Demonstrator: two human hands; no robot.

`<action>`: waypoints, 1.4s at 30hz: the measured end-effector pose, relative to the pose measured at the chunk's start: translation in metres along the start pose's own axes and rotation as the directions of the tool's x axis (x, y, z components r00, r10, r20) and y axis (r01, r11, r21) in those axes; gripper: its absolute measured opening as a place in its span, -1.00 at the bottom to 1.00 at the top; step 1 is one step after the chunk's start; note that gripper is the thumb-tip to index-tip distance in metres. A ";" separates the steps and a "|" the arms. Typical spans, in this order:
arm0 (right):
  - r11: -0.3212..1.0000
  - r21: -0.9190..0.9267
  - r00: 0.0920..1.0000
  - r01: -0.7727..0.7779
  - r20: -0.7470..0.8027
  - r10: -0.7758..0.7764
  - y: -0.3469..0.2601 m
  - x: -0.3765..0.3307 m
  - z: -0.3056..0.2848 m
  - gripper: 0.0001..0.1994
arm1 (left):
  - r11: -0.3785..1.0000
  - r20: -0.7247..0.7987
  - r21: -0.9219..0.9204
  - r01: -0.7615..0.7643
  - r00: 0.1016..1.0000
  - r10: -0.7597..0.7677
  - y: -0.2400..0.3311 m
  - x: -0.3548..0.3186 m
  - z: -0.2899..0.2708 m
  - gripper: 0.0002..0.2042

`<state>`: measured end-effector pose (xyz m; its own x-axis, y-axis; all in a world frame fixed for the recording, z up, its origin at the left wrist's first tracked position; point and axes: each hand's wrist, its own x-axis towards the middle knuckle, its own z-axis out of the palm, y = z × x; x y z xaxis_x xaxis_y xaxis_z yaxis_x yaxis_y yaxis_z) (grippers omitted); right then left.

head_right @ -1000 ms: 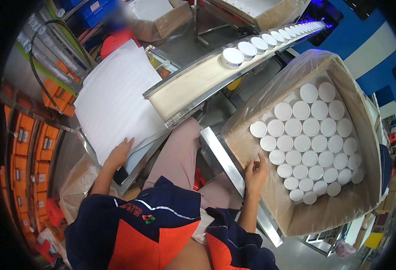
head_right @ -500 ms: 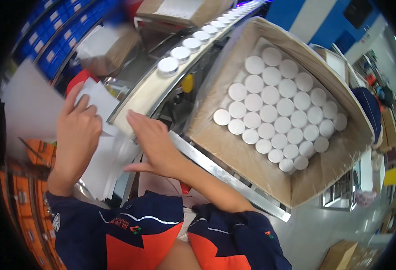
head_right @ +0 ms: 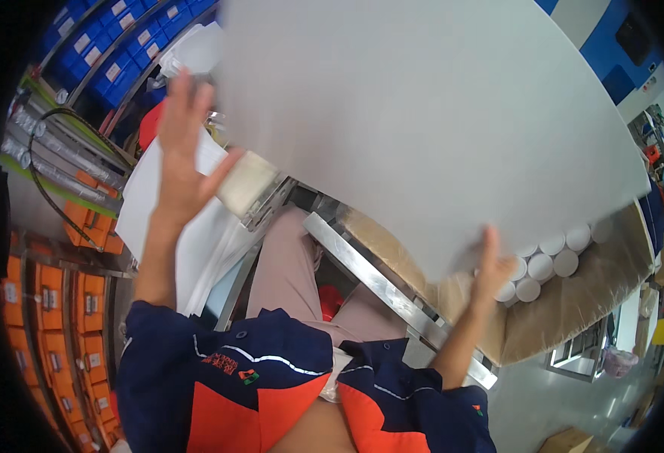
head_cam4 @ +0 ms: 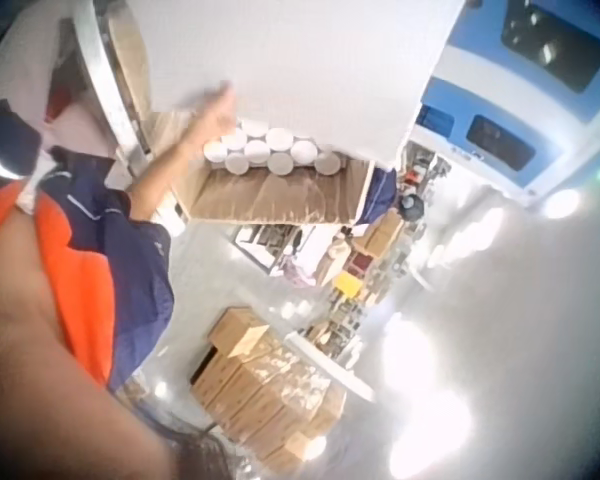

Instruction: The person takes jars from a conveyor belt by hand, arranges them into a cardboard box, and lays a foam sheet over the packed layer.

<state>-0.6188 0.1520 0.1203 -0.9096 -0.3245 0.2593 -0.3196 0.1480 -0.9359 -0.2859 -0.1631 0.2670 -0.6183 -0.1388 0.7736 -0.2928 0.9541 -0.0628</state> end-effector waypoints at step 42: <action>0.337 -0.937 0.859 -0.093 0.096 0.503 0.149 -0.018 -0.043 -0.29 | 0.385 0.589 -0.778 0.496 0.789 0.174 0.163 -0.019 0.243 -0.36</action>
<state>-0.6612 0.2204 -0.0136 -0.9165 -0.2940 -0.2712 -0.2719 0.9552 -0.1167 -0.4993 -0.0692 0.0885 -0.9686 -0.0994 0.2280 0.1483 0.5050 0.8503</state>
